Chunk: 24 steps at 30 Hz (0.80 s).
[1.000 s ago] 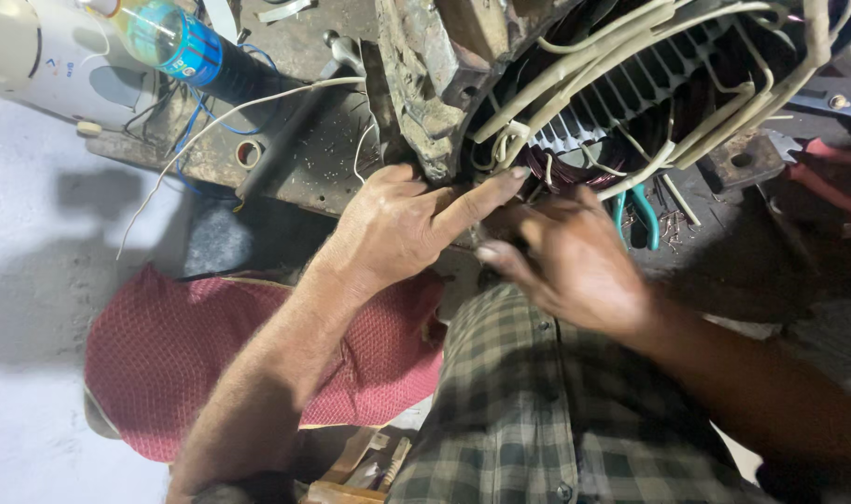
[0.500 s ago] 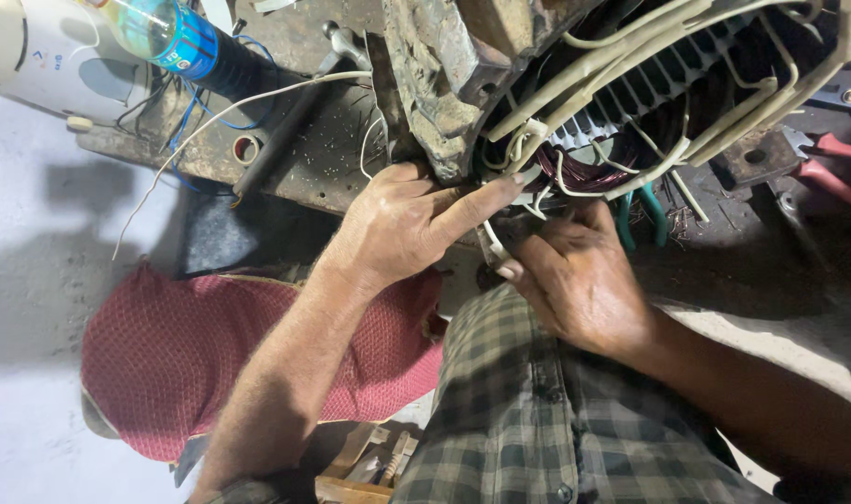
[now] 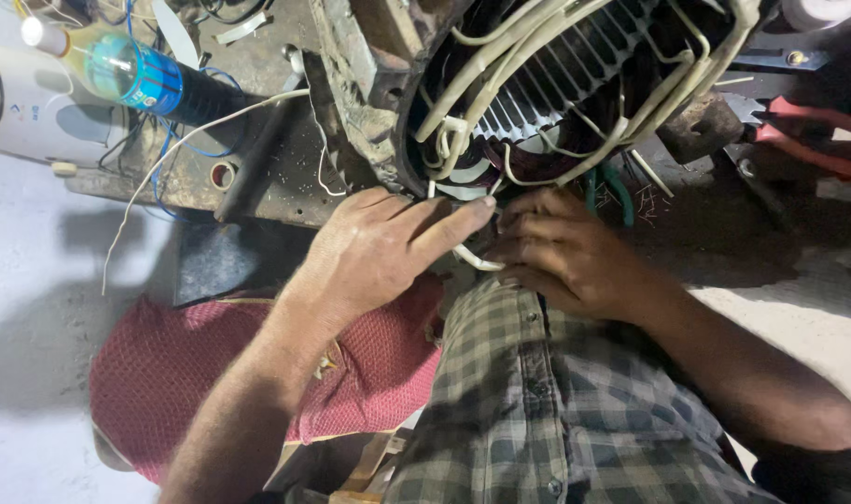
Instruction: The person works on an exposed electric motor stator, stripping insulation from white wires, twisting copper strands, and using pliers to cut and adjust connections. The person repeatedly handles the same wire ends and tools on a cluttered workbench.
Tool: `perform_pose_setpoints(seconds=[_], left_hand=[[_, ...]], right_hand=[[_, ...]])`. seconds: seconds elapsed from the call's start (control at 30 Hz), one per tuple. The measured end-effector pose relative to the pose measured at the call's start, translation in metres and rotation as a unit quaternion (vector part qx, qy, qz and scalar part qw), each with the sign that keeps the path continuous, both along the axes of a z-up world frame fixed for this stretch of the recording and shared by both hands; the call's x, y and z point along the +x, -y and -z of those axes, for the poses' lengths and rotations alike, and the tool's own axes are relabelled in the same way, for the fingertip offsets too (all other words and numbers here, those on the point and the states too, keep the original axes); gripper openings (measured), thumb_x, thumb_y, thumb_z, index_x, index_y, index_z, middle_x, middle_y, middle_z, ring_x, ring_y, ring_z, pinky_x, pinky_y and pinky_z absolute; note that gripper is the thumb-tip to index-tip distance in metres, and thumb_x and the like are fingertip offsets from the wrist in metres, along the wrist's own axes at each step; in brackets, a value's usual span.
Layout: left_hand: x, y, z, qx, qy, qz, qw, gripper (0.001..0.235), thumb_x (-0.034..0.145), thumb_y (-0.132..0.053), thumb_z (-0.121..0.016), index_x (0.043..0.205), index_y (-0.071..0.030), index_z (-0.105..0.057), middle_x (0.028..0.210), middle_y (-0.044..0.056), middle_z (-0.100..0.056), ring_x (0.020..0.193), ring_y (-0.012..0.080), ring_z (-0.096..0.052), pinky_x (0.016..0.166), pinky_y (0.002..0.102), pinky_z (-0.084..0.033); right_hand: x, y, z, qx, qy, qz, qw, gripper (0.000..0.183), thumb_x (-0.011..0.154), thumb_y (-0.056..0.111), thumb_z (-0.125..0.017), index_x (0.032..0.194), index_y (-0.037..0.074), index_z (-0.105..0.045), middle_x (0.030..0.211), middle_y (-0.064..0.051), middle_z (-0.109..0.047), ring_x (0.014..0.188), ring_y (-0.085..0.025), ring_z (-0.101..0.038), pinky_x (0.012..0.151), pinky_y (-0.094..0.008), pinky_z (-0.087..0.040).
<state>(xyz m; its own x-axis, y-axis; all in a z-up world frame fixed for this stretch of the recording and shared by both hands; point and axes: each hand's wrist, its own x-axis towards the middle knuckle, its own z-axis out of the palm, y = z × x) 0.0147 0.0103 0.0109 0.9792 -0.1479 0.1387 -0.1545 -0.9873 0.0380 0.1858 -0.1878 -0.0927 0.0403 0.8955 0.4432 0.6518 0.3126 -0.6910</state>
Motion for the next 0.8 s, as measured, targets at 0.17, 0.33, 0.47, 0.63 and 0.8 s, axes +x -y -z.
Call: perform_pose_setpoints(seconds=[0.17, 0.33, 0.47, 0.63, 0.8], left_hand=[[0.003, -0.011, 0.0, -0.09, -0.006, 0.001, 0.996, 0.045, 0.096, -0.009, -0.065, 0.14, -0.018, -0.059, 0.084, 0.005, -0.066, 0.073, 0.0263, -0.064, 0.064, 0.039, -0.05], [0.002, -0.015, 0.006, -0.119, -0.001, 0.005, 0.993, 0.036, 0.095, -0.007, -0.067, 0.13, -0.014, -0.06, 0.078, 0.007, -0.064, 0.068, 0.0307, -0.063, 0.059, 0.044, -0.048], [0.002, -0.015, 0.002, -0.131, -0.008, 0.008, 0.991, 0.033, 0.097, -0.009, -0.067, 0.128, -0.014, -0.06, 0.08, 0.008, -0.066, 0.07, 0.0326, -0.064, 0.059, 0.045, -0.048], [0.005, -0.013, -0.003, -0.136, -0.002, 0.007, 0.991, 0.037, 0.096, -0.006, -0.066, 0.131, -0.014, -0.06, 0.082, 0.009, -0.066, 0.071, 0.0331, -0.064, 0.06, 0.045, -0.05], [0.006, -0.011, -0.001, -0.168, 0.004, 0.003, 0.986, 0.043, 0.092, -0.001, -0.066, 0.133, -0.009, -0.058, 0.087, 0.009, -0.067, 0.076, 0.0303, -0.067, 0.066, 0.044, -0.054]], right_hand=[[0.001, 0.002, 0.0, 0.011, 0.06, 0.063, 0.996, 0.028, 0.082, 0.03, -0.082, 0.102, 0.01, -0.078, 0.102, 0.0, -0.071, 0.116, -0.027, -0.057, 0.1, -0.048, -0.038], [0.014, 0.005, 0.008, 0.041, 0.083, 0.082, 0.992, 0.026, 0.08, 0.028, -0.082, 0.101, 0.013, -0.078, 0.106, 0.0, -0.074, 0.119, -0.03, -0.055, 0.1, -0.048, -0.038], [0.026, 0.002, 0.016, 0.079, 0.079, 0.056, 0.992, 0.029, 0.081, 0.026, -0.084, 0.107, 0.014, -0.078, 0.11, 0.0, -0.072, 0.118, -0.028, -0.057, 0.097, -0.045, -0.044], [0.034, -0.002, 0.009, 0.068, 0.068, 0.015, 0.995, 0.037, 0.077, 0.029, -0.085, 0.11, 0.014, -0.081, 0.117, -0.002, -0.068, 0.107, -0.03, -0.057, 0.091, -0.044, -0.047], [0.016, -0.019, -0.001, 0.118, 0.033, 0.003, 0.992, 0.03, 0.081, 0.036, -0.085, 0.093, 0.01, -0.078, 0.13, -0.014, -0.064, 0.116, -0.029, -0.056, 0.088, -0.043, -0.044]])
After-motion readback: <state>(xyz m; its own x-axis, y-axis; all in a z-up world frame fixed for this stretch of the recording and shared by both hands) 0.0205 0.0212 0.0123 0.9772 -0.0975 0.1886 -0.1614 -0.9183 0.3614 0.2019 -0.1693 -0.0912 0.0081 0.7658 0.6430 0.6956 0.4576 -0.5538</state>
